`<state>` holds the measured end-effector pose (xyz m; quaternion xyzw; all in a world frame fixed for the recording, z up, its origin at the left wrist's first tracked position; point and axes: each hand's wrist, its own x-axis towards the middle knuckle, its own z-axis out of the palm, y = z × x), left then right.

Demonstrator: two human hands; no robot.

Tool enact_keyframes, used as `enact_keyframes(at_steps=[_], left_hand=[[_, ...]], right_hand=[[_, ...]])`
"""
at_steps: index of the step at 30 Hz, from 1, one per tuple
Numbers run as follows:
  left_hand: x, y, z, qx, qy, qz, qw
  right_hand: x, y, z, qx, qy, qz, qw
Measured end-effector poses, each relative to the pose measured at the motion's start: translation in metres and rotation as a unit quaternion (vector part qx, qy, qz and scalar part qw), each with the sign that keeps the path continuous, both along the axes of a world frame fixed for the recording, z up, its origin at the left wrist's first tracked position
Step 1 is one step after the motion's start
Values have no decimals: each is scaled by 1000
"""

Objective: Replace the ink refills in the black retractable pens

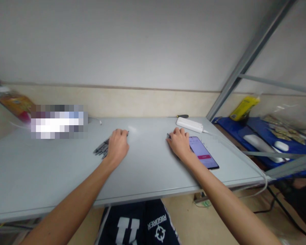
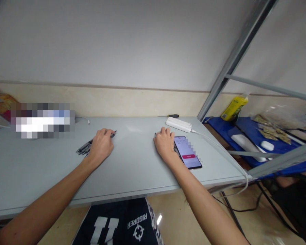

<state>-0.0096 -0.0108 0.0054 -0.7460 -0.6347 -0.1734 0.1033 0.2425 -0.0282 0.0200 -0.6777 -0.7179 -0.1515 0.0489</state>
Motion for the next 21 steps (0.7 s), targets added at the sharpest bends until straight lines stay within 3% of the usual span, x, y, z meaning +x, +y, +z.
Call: enact_keyframes(at_steps=[21], left_hand=[[4, -2, 2, 16, -26, -41, 999]], right_hand=[[20, 6, 0, 5, -10, 0, 1000]])
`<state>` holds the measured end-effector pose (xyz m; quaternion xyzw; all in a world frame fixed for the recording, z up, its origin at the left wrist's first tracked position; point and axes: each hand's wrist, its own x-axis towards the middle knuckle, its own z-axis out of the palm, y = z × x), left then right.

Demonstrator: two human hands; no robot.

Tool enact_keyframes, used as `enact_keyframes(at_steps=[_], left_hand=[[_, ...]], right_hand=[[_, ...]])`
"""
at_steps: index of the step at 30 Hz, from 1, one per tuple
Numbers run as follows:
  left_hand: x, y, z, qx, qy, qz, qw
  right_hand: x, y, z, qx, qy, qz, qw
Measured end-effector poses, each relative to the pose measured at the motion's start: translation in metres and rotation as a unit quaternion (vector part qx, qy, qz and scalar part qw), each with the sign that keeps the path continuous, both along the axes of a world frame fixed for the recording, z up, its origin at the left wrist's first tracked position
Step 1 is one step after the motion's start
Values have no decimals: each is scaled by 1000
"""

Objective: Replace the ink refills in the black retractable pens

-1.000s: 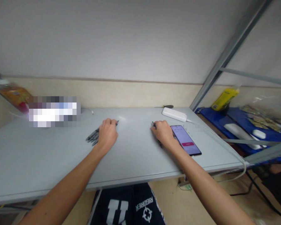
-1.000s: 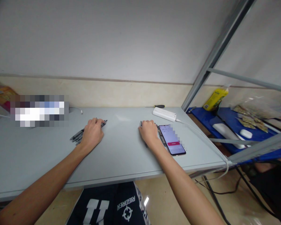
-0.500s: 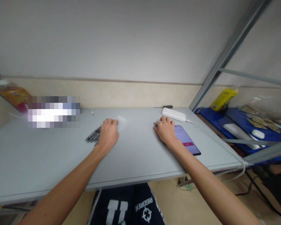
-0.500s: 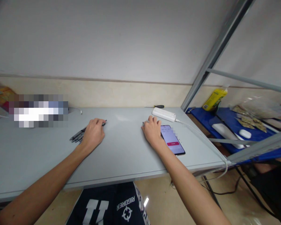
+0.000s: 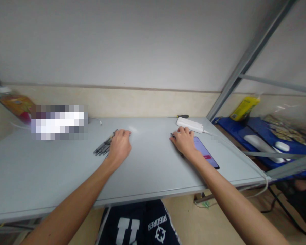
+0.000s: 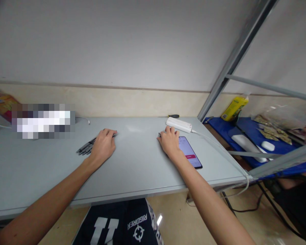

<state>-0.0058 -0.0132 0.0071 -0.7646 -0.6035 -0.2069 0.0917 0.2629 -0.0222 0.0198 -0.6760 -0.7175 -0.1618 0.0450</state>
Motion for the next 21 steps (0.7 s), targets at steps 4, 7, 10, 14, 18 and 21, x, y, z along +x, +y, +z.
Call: enact_keyframes(at_steps=[4, 7, 10, 14, 18, 21], left_hand=[[2, -2, 1, 27, -9, -14, 999], [4, -3, 1, 50, -24, -31, 998], [5, -4, 1, 60, -37, -45, 996], [5, -3, 0, 62, -66, -73, 993], [8, -4, 0, 55, -120, -123, 983], [13, -7, 0, 24, -189, -165, 968]], right_hand=[[2, 2, 0, -6, 3, -5, 1000], [3, 3, -1, -10, 2, 0, 1000], [5, 4, -1, -14, 1, 6, 1000], [5, 3, 1, -13, 13, 8, 1000], [-5, 0, 7, 9, 73, 30, 997], [-20, -4, 10, 8, 162, 96, 982]])
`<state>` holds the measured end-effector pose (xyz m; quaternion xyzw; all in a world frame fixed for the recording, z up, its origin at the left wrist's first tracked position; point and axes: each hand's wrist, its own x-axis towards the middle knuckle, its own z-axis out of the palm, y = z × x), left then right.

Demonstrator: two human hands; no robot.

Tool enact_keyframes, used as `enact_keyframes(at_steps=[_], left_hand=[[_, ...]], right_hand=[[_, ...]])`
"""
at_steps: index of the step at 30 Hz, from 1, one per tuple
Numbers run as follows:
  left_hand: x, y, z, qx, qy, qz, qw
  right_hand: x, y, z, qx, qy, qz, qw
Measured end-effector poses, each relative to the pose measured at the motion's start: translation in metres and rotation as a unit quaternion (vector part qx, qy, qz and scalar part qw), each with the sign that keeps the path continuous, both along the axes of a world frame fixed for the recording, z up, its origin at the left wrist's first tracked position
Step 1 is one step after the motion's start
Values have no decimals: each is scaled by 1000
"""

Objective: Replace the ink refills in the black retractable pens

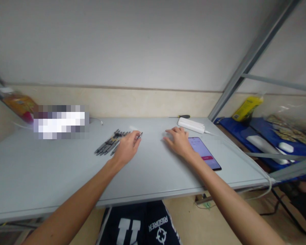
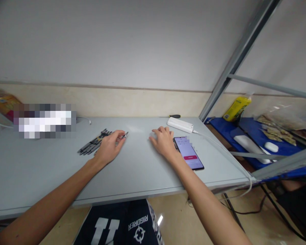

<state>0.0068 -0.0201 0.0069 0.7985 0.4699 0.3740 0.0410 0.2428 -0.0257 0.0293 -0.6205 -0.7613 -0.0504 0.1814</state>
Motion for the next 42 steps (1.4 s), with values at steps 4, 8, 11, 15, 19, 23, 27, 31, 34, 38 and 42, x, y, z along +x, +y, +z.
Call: enact_keyframes(at_steps=[4, 8, 11, 15, 19, 23, 27, 31, 34, 38, 42], left_hand=[[7, -5, -2, -64, -75, -86, 991], [9, -9, -2, -103, -114, -145, 977], [9, -9, 0, -105, -116, -151, 976], [7, -5, -1, -81, -94, -123, 985], [1, 0, -1, -20, -28, -76, 996], [-5, 3, 2, 45, 41, -73, 996], [-2, -3, 7, 113, 135, -93, 980], [5, -12, 11, 167, 231, -99, 953], [8, -16, 11, 174, 287, -88, 938], [14, -18, 9, 178, 315, -95, 927], [19, -20, 7, 199, 303, -120, 924]], right_hand=[[-24, -3, -2, -13, 142, 162, 976], [-44, -4, -5, -78, 244, 233, 938], [-51, -5, -9, -113, 304, 222, 920], [-46, -2, -15, -112, 395, 165, 897], [-36, 2, -17, -101, 531, 107, 834], [-29, -2, -9, -202, 603, 90, 767], [-24, -13, 3, -403, 555, 156, 711], [-21, -20, 13, -501, 497, 211, 677], [-21, -22, 20, -498, 436, 208, 720], [-30, -25, 26, -388, 240, 209, 865], [-46, -28, 23, -272, 33, 105, 956]])
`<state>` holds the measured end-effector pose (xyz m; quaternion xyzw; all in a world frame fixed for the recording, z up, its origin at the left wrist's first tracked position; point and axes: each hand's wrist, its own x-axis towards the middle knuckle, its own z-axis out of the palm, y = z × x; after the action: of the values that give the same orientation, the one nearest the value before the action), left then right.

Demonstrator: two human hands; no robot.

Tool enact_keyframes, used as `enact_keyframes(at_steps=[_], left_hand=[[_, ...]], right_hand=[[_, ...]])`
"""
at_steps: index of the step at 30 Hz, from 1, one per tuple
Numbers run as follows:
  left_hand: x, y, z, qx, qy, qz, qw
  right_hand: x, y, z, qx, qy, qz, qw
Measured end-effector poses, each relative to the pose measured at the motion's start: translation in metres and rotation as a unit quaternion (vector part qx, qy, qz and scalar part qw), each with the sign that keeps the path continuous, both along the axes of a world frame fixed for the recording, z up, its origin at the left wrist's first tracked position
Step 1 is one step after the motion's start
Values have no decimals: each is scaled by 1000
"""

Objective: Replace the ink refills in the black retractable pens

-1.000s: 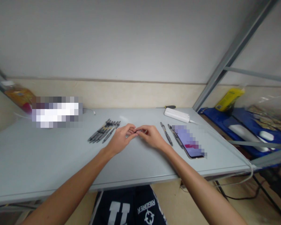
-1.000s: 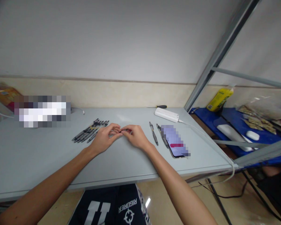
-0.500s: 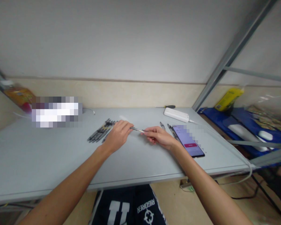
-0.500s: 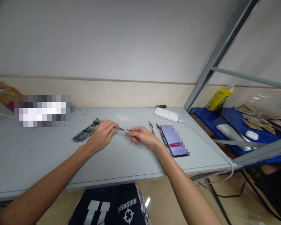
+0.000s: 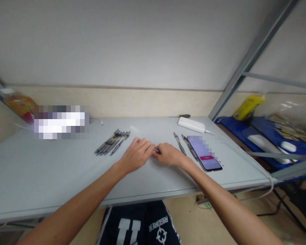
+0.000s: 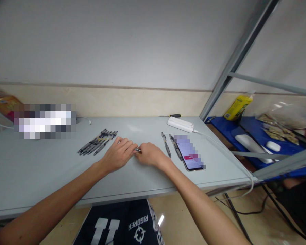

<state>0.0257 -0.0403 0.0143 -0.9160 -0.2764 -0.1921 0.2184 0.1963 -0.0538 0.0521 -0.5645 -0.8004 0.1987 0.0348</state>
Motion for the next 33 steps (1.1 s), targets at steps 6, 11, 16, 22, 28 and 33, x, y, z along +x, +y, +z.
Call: enact_keyframes(at_steps=[6, 11, 16, 22, 28, 33], left_hand=[[0, 1, -4, 4, -25, 22, 999], [0, 0, -6, -54, -52, 46, 996], [2, -2, -4, -121, -50, 77, 988], [5, -2, -4, -186, -34, 97, 977], [4, -1, -7, -219, -20, 125, 967], [4, 1, -9, -217, -54, 118, 968]], right_hand=[[-9, 1, -6, 39, -105, -9, 994], [-12, 0, -7, 121, -151, 10, 981], [-16, -1, -12, 143, -168, 18, 975], [-17, 0, -20, 157, -160, -6, 975], [-19, 1, -23, 155, -164, -21, 974], [-20, 0, -24, 151, -163, -31, 974]])
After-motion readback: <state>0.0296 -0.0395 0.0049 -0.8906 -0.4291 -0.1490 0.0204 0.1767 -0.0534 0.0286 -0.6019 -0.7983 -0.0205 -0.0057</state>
